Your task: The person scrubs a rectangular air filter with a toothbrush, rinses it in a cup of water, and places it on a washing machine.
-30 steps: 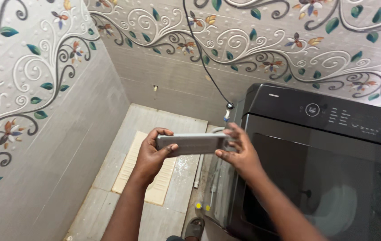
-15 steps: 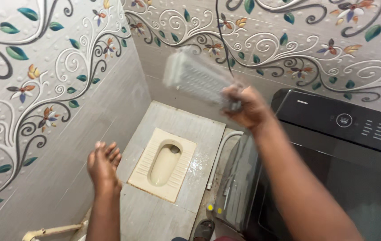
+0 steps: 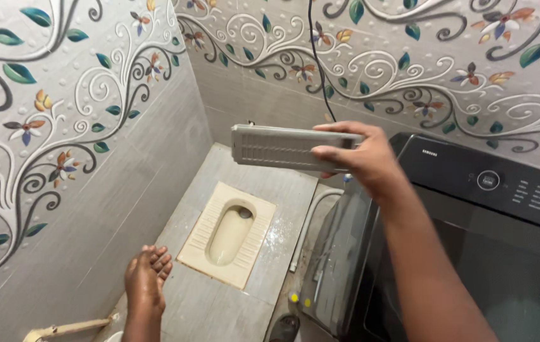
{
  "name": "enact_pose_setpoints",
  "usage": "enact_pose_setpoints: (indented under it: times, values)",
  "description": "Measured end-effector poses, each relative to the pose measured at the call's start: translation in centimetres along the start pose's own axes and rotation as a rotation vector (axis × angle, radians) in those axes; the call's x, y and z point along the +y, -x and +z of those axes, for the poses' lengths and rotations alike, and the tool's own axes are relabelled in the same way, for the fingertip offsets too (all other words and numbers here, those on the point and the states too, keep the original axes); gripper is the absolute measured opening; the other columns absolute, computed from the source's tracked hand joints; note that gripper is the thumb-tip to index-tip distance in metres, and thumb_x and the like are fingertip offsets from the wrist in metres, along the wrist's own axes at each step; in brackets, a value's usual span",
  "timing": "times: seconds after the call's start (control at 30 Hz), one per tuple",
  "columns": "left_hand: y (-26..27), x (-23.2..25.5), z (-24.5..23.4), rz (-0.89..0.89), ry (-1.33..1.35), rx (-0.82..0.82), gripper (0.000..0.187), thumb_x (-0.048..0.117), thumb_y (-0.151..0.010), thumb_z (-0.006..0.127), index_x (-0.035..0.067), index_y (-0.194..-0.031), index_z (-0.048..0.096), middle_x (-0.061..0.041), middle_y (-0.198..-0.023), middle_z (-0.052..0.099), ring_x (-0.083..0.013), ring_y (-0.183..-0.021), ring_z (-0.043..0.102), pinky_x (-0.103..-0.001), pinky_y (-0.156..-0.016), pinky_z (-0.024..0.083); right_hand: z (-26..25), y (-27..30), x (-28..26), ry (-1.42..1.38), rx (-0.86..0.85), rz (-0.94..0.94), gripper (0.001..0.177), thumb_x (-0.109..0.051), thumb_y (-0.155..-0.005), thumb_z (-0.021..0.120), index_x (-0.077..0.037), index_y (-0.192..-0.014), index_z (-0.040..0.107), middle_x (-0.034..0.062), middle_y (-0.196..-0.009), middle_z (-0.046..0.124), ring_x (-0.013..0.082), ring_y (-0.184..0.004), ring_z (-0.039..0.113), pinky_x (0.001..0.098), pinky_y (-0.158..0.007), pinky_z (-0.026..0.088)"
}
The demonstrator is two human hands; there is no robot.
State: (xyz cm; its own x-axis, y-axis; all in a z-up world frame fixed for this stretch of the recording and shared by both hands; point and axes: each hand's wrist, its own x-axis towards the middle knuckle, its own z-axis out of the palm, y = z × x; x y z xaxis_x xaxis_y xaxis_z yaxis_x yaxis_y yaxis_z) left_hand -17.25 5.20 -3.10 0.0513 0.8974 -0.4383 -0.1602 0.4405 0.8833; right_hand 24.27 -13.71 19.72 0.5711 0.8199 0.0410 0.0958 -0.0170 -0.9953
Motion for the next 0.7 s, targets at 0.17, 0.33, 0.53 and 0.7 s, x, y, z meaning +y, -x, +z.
enact_pose_setpoints:
  times: [0.17,0.33,0.53,0.7]
  values:
    - [0.3,-1.8,3.1,-0.052,-0.057,-0.105,0.03,0.026,-0.102,0.055,0.002,-0.119,0.058,-0.013,-0.109,0.07,-0.0218,-0.091,0.065,-0.035,-0.078,0.054,2.9,-0.5,3.0,-0.161,0.146,0.347,0.041,-0.009,-0.081,0.075,-0.01,-0.122,0.068,0.0143,-0.102,0.077,0.0207,-0.08,0.078,0.0339,-0.061,0.063]
    - [0.8,-3.4,7.4,-0.001,-0.438,-0.279,0.03,0.028,-0.101,0.059,0.001,-0.114,0.064,-0.011,-0.102,0.072,-0.0193,-0.088,0.069,-0.036,-0.077,0.055,4.2,3.1,11.5,0.018,0.275,0.395,0.038,-0.007,-0.083,0.081,-0.001,-0.119,0.072,0.0171,-0.103,0.076,0.0214,-0.078,0.077,0.0323,-0.059,0.062]
    - [3.4,-4.1,9.0,0.053,-1.509,-0.869,0.031,0.029,-0.099,0.061,0.003,-0.114,0.066,-0.012,-0.108,0.07,-0.0213,-0.094,0.067,-0.038,-0.081,0.054,-1.5,12.8,11.3,-0.054,0.36,0.397,0.042,-0.007,-0.078,0.081,0.0,-0.119,0.075,0.0148,-0.1,0.078,0.0211,-0.08,0.075,0.0326,-0.06,0.065]
    - [4.7,-5.6,12.3,0.143,-1.637,-0.933,0.032,0.03,-0.096,0.063,0.005,-0.114,0.067,-0.012,-0.112,0.069,-0.023,-0.099,0.066,-0.039,-0.085,0.053,-8.1,20.2,11.3,-0.29,0.634,0.342,0.044,-0.007,-0.079,0.077,0.003,-0.121,0.07,0.017,-0.105,0.076,0.0242,-0.084,0.076,0.0395,-0.06,0.065]
